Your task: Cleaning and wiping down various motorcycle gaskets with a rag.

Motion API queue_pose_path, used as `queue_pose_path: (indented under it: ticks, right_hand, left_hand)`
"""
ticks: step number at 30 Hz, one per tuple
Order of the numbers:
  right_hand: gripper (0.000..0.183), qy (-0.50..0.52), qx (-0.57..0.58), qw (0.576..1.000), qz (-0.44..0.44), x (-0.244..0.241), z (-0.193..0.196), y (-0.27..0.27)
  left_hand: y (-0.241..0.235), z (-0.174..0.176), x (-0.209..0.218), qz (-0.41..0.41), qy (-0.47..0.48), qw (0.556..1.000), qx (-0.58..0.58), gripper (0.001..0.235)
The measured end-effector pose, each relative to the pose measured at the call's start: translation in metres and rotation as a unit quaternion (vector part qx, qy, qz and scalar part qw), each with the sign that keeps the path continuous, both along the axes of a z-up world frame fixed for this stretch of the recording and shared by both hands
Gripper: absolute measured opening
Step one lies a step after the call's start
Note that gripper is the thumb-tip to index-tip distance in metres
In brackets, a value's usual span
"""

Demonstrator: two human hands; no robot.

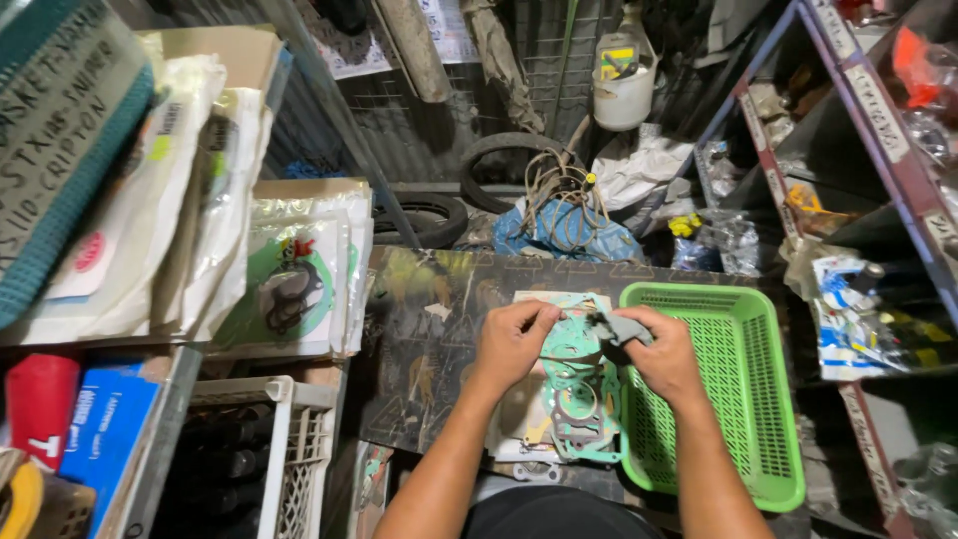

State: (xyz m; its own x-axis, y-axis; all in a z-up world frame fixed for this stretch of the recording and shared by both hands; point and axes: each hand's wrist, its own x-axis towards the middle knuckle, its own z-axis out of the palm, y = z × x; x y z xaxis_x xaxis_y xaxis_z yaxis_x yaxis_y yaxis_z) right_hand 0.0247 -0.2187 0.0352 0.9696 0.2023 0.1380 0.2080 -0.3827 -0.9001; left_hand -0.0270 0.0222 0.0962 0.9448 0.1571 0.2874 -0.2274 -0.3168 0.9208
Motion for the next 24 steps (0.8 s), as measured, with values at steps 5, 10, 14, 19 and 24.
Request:
queue_pose_path:
  ticks: [5,10,14,19,24]
  right_hand:
    - [0.036,0.011,0.022,1.000,0.014,-0.006,0.018,0.012]
    - [0.036,0.017,-0.008,0.999,0.033,-0.008,0.015,0.012]
    - [0.039,0.009,-0.046,0.997,0.068,-0.008,0.018,0.018]
    - [0.042,0.037,-0.020,0.997,0.058,-0.007,0.019,0.019]
    - [0.039,0.065,0.038,0.997,0.026,-0.006,0.018,0.009]
  left_hand:
    - [-0.001,0.008,-0.005,-0.018,0.031,0.996,0.076,0.011]
    - [0.004,0.003,-0.002,0.010,0.028,0.985,0.168,0.027]
    - [-0.002,0.002,-0.001,-0.044,0.011,0.983,0.178,0.023]
    - [-0.001,-0.011,0.004,-0.079,0.005,0.988,0.134,0.015]
    - [0.008,0.001,0.007,-0.066,-0.006,0.998,-0.004,0.010]
